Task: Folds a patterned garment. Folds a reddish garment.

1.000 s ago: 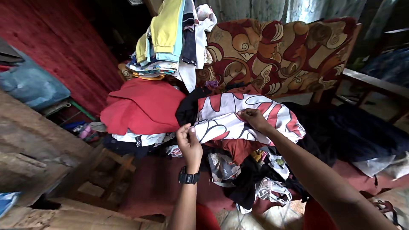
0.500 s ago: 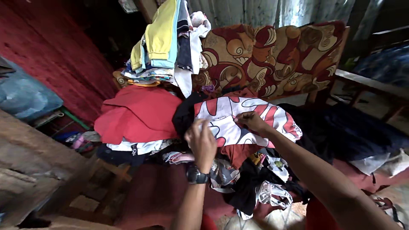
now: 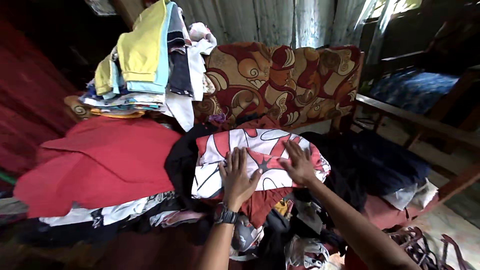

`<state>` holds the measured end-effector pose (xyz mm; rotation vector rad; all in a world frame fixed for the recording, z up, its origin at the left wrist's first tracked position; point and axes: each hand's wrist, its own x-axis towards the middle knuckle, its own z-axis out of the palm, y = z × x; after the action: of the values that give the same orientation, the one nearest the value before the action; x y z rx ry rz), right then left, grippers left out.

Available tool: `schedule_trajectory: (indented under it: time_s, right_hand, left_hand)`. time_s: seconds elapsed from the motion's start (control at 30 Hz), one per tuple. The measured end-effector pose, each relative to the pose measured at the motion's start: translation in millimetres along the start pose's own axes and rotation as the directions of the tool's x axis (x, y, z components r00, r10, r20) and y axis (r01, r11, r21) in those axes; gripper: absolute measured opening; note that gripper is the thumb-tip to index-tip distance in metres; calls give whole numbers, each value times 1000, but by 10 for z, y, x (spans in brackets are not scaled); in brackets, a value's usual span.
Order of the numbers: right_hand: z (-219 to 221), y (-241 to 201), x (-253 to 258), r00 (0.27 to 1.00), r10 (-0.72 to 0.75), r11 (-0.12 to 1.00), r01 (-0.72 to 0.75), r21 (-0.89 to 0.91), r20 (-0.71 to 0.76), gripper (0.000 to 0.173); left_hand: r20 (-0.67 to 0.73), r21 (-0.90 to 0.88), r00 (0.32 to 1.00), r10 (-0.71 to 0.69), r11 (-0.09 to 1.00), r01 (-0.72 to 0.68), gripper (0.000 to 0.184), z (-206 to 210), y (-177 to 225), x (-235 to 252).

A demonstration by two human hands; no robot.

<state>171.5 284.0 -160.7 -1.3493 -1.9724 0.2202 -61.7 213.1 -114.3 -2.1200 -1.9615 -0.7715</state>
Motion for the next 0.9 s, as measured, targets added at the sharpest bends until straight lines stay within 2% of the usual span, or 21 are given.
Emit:
schedule_trajectory:
  time_s: [0.1, 0.2, 0.27, 0.33, 0.37, 0.47, 0.53, 0.6, 0.7, 0.8, 0.9]
  right_hand:
    - [-38, 575, -101, 959, 252, 961, -263, 83, 126, 67]
    - [-117, 814, -216, 909, 344, 928, -367, 58, 235, 60]
    - [-322, 730, -143, 881, 385, 917, -398, -11, 276, 54]
    - [-614, 385, -5, 909, 366, 930, -367, -30, 201, 43]
    - [-763, 129, 65, 939, 313, 948, -318, 12, 145, 40]
    - [-875, -645, 271, 998, 65, 975, -67, 211, 19, 38]
    - [-647, -975, 432, 997, -64, 943, 47, 330, 40, 39]
    - [-271, -1001, 601, 992, -107, 943, 82, 322, 63, 39]
    - [134, -731, 681, 986, -62, 989, 40, 140, 154, 45]
    - [152, -656, 677, 990, -59, 990, 41, 137, 126, 45]
    - [181, -621, 643, 994, -69, 986, 55, 160, 84, 43]
  left_hand:
    - [-38, 15, 999, 26, 1000, -25, 92, 58, 8, -16]
    - [-1, 24, 1000, 23, 999, -23, 91, 52, 45, -22]
    - [115, 24, 993, -19, 1000, 16, 90, -80, 92, 4]
    - [259, 48, 962, -81, 996, 71, 88, -344, 191, 73]
    - [262, 51, 961, -86, 996, 76, 84, -475, 264, 122]
    - [37, -18, 999, 33, 999, -32, 65, -623, 508, 341]
    - [28, -41, 997, 76, 996, -75, 56, -554, 613, 527]
    - [86, -47, 995, 60, 997, -56, 56, -320, 464, 660]
    - [99, -54, 995, -20, 998, 25, 53, 88, -2, 732]
    - [112, -78, 992, -50, 995, 59, 55, 86, -4, 769]
    - [69, -82, 997, -37, 996, 42, 53, 146, 8, 747]
